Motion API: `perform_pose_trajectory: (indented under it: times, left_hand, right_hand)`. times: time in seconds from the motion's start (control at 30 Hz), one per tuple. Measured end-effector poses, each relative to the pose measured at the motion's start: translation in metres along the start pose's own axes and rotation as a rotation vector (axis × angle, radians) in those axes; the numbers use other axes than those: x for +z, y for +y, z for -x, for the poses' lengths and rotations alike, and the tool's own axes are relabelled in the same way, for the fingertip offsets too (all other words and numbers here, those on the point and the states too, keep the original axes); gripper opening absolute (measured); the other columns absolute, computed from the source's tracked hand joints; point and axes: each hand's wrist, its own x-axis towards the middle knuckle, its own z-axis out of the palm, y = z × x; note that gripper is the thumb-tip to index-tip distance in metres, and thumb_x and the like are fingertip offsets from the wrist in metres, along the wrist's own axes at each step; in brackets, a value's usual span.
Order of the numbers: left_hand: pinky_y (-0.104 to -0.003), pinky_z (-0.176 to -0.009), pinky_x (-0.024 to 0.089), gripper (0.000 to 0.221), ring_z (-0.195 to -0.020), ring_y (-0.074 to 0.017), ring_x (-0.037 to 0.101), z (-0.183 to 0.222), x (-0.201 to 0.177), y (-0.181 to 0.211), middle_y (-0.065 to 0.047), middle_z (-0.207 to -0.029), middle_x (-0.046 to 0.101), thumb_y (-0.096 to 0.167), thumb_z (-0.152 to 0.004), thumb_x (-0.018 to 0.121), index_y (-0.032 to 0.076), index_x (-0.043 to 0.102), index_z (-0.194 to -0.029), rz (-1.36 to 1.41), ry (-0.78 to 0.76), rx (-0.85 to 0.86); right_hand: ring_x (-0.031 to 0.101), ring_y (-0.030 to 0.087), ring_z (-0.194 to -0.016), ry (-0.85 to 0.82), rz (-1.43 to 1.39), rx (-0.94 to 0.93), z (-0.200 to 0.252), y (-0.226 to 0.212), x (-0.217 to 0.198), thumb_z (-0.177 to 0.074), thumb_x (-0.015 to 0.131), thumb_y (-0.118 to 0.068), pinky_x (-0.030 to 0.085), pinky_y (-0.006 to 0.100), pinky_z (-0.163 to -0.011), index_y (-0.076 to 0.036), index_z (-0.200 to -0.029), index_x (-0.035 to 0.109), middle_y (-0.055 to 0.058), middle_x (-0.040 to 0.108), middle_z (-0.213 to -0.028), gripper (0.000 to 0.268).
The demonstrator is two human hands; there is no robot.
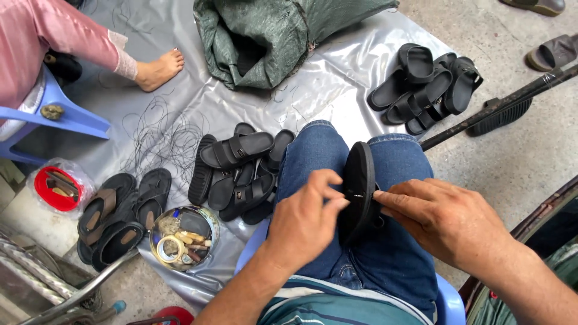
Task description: Hand-stitching the sole of a black sandal using a needle and thread.
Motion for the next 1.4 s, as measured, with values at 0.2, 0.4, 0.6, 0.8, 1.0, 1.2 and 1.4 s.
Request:
perform_pose_trajectory:
  times: [0.2, 0.4, 0.6, 0.8, 1.0, 1.2, 1.4]
  left_hand:
    - [-0.054, -0.056, 0.045, 0.044, -0.078, -0.0395, 0.060, 0.000, -0.011, 0.027, -0.007, -0.105, 0.060, 0.012, -0.081, 0.046, 0.021, 0.039, -0.123, -0.118, -0.221, 0.175]
    - [-0.050, -0.055, 0.051, 0.044, -0.074, -0.0295, 0.063, -0.003, -0.014, 0.029, -0.001, -0.104, 0.047, 0.035, -0.086, 0.048, 0.032, 0.045, -0.130, -0.233, -0.296, 0.084]
    - [-0.046, -0.043, 0.051, 0.033, -0.068, -0.0257, 0.062, 0.002, 0.022, 0.018, -0.001, -0.093, 0.049, 0.036, -0.079, 0.064, 0.025, 0.061, -0.110, -0.168, 0.046, 0.300]
    - [-0.026, -0.076, 0.048, 0.011, -0.081, -0.0126, 0.060, -0.001, 0.025, 0.009, 0.000, -0.087, 0.056, 0.021, -0.081, 0.063, 0.020, 0.068, -0.090, 0.170, 0.060, 0.169]
    - [-0.027, -0.063, 0.046, 0.007, -0.068, -0.0150, 0.052, 0.017, 0.024, -0.004, -0.011, -0.102, 0.049, 0.017, -0.086, 0.054, 0.016, 0.060, -0.089, 0.234, 0.104, 0.316]
    - [-0.034, -0.044, 0.051, 0.007, -0.056, -0.0199, 0.060, 0.020, 0.023, -0.011, -0.010, -0.113, 0.048, 0.016, -0.083, 0.061, 0.015, 0.060, -0.090, -0.017, 0.154, 0.450]
    - [-0.044, -0.078, 0.046, 0.017, -0.101, -0.0310, 0.058, 0.020, -0.011, -0.002, -0.011, -0.126, 0.049, 0.019, -0.084, 0.050, 0.016, 0.066, -0.090, -0.045, -0.010, 0.225]
  right_hand:
    - [0.061, 0.018, -0.071, -0.016, 0.004, 0.014, 0.005, 0.002, 0.004, -0.082, 0.054, -0.025, 0.049, 0.033, -0.051, -0.024, -0.112, 0.056, -0.004, 0.060, -0.094, 0.030]
    - [0.063, 0.006, -0.061, -0.605, 0.230, 0.448, 0.012, 0.011, -0.047, -0.081, 0.041, -0.043, 0.059, 0.029, -0.048, -0.062, -0.132, 0.025, -0.018, 0.051, -0.088, 0.057]
    - [0.065, 0.012, -0.066, -0.438, 0.044, 0.299, 0.024, 0.013, -0.038, -0.080, 0.048, -0.037, 0.053, 0.033, -0.056, -0.051, -0.136, 0.031, -0.010, 0.053, -0.081, 0.060]
    - [0.069, 0.008, -0.089, 0.008, -0.462, 0.207, 0.007, 0.001, -0.005, -0.079, 0.057, -0.032, 0.050, 0.023, -0.079, -0.018, -0.111, 0.061, -0.005, 0.070, -0.106, 0.035]
    - [0.054, 0.020, -0.057, -0.105, -0.304, 0.406, 0.003, -0.012, 0.009, -0.087, 0.048, -0.040, 0.041, 0.035, -0.057, -0.015, -0.065, 0.050, 0.001, 0.052, -0.058, 0.033]
    - [0.064, 0.012, -0.067, -0.237, -0.386, 0.489, -0.001, -0.006, 0.018, -0.075, 0.064, -0.036, 0.046, 0.030, -0.058, -0.021, -0.070, 0.065, -0.006, 0.066, -0.068, 0.016]
    - [0.037, 0.012, -0.038, 0.015, -1.234, 0.687, -0.001, 0.007, 0.003, -0.076, 0.068, -0.011, 0.024, 0.025, -0.034, 0.000, -0.075, 0.067, 0.005, 0.043, -0.050, 0.011]
